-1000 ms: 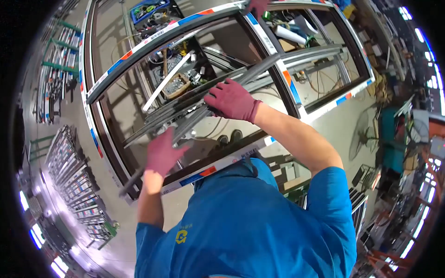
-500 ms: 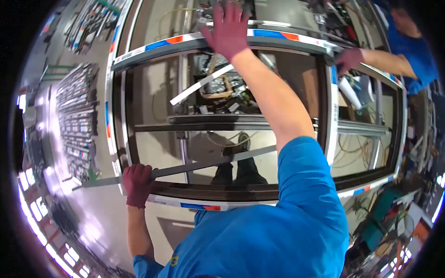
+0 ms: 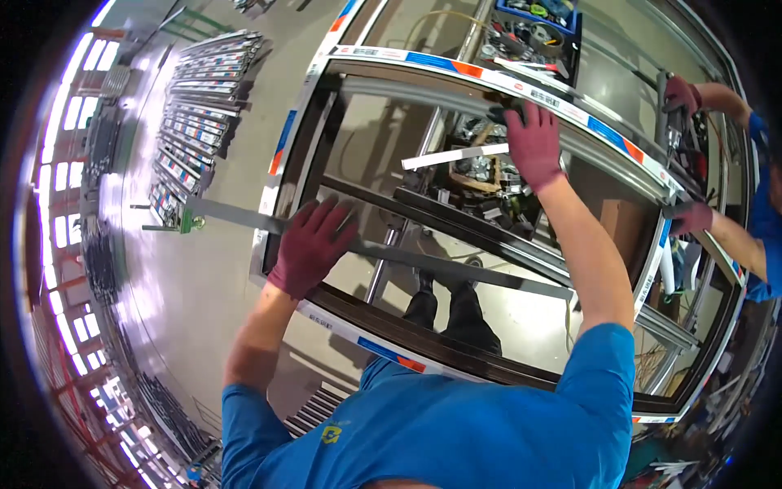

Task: Assembling large metal frames using a power drill and a hammer to secure components.

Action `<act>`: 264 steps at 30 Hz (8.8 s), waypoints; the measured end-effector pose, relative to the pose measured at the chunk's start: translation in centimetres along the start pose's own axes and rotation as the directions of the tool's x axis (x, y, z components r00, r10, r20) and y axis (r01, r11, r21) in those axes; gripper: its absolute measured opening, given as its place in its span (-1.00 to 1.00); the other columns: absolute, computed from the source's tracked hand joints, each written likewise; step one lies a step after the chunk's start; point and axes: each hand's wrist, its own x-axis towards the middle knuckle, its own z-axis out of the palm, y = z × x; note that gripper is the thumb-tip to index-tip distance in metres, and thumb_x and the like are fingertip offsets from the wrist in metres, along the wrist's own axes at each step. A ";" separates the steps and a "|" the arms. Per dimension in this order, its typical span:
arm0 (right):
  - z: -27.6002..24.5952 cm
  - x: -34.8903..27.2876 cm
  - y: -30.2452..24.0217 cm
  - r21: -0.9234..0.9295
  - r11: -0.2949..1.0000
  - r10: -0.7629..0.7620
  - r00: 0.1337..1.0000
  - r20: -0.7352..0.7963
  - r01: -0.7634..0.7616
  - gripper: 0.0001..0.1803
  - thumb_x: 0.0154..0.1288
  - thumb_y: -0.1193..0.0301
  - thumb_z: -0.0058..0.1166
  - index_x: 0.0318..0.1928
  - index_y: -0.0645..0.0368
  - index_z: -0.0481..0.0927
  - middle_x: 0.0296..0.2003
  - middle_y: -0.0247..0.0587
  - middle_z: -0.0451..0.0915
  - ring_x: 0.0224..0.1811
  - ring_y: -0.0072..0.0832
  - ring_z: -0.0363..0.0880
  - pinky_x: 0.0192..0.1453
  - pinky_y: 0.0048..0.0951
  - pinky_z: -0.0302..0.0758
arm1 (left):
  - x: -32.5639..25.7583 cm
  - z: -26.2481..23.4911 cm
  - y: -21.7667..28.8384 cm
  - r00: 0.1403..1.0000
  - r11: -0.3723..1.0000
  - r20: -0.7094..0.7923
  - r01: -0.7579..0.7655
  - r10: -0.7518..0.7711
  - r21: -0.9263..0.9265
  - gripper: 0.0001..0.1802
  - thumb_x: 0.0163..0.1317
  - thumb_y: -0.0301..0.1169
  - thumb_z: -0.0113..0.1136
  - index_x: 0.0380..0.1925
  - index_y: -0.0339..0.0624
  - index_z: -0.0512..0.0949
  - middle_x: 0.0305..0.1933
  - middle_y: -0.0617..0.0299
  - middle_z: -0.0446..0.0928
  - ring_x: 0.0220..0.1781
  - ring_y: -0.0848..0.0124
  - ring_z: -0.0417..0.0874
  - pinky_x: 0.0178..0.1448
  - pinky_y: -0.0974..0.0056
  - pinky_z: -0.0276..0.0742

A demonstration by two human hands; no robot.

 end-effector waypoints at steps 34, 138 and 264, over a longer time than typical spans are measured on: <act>-8.6 -2.2 -13.4 0.409 0.896 -0.112 0.804 0.584 -0.172 -0.31 0.03 0.16 0.49 0.19 0.09 0.57 -0.01 -0.01 0.67 0.17 -0.02 0.67 0.15 0.03 0.56 | 7.9 3.8 1.4 1.000 1.000 0.023 0.016 -0.017 0.005 -0.33 0.14 -0.19 0.43 0.32 0.02 0.58 0.15 0.15 0.54 0.23 0.17 0.54 0.39 -0.11 0.44; 3.6 4.6 -55.5 0.506 0.178 0.695 0.472 0.542 -0.844 -0.27 0.35 0.36 0.39 0.45 0.27 0.39 0.18 0.01 0.67 0.18 -0.22 0.66 0.31 -0.20 0.58 | -58.7 30.5 -56.1 0.565 0.221 0.537 0.789 -0.626 -0.573 -0.52 0.39 -0.01 0.26 -0.01 -0.19 0.79 0.03 -0.09 0.79 0.10 -0.03 0.80 0.23 0.00 0.69; 7.4 29.8 -44.2 -0.209 -0.109 0.922 -0.177 0.345 -0.972 -0.21 0.06 -0.02 0.44 0.29 0.03 0.59 0.10 -0.06 0.66 0.17 -0.05 0.65 0.28 -0.05 0.57 | 71.6 18.6 -49.2 -0.146 -0.035 0.444 -0.968 0.884 -0.247 -0.37 0.12 0.05 0.42 0.10 -0.09 0.64 0.04 0.05 0.67 0.17 0.05 0.70 0.25 0.00 0.63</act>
